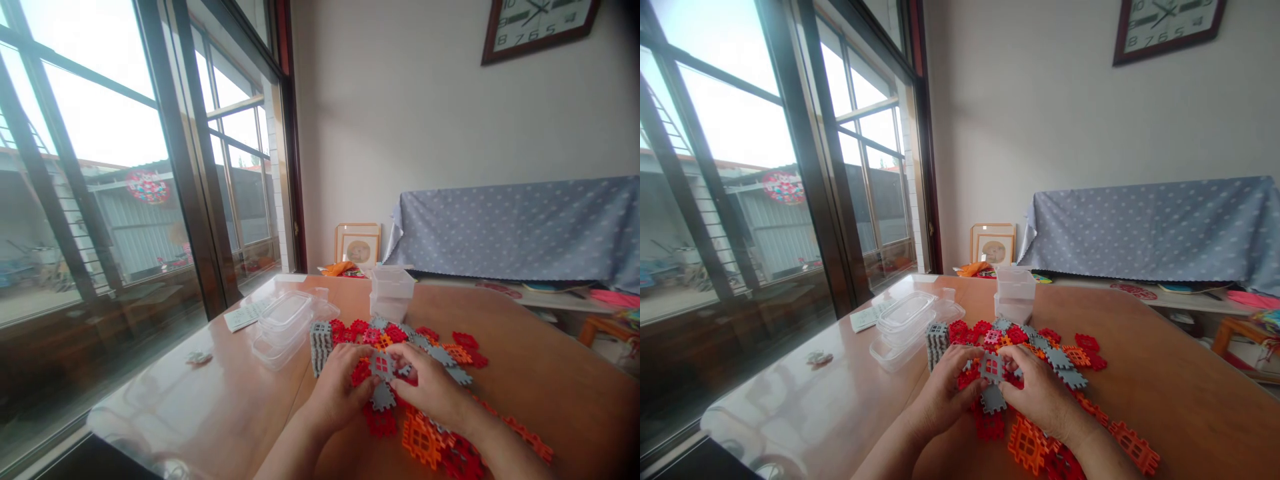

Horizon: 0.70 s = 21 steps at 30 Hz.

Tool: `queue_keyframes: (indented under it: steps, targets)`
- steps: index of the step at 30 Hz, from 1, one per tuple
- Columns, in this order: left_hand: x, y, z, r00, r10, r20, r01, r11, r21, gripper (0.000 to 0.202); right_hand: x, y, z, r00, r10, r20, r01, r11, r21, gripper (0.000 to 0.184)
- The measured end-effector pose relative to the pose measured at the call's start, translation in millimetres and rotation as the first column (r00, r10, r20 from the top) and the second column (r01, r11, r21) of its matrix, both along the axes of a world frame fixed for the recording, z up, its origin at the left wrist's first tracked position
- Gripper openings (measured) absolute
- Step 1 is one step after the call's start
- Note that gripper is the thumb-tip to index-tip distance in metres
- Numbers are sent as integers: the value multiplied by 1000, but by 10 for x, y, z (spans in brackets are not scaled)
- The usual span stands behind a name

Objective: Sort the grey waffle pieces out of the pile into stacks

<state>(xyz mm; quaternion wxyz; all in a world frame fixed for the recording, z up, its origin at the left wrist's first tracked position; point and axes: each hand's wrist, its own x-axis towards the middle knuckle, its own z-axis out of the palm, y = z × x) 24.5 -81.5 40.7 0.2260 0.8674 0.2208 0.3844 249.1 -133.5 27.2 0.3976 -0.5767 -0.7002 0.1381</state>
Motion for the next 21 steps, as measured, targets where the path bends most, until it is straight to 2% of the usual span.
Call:
queue_keyframes:
  steps: [3, 7, 10, 14, 18, 21]
  targets:
    - [-51, -30, 72, 1000, 29, -8, -29, 1000, 10, 38, -3, 2, -31, 998, 17, -62, -18, 1000, -22, 52]
    - [-197, 52, 97, 988, 121, 91, -122, 993, 4, 36, 23, 5, -67, 994, -10, -106, 3, 998, -61, 66]
    - [-344, 201, 106, 945, 253, 209, -249, 967, -47, 36, 43, 6, -81, 996, -46, -75, 40, 997, -71, 63]
    - [-481, 413, 141, 853, 428, 300, -404, 904, -140, 34, 53, 24, -112, 996, -68, -53, 63, 995, -83, 62]
    - [-513, 530, 147, 814, 515, 269, -460, 854, -244, 34, 65, 61, -165, 997, -57, -61, 53, 996, -72, 52]
    - [-506, 567, 107, 803, 538, 257, -470, 836, -282, 35, 78, 81, -199, 996, -58, -68, 54, 997, -62, 46]
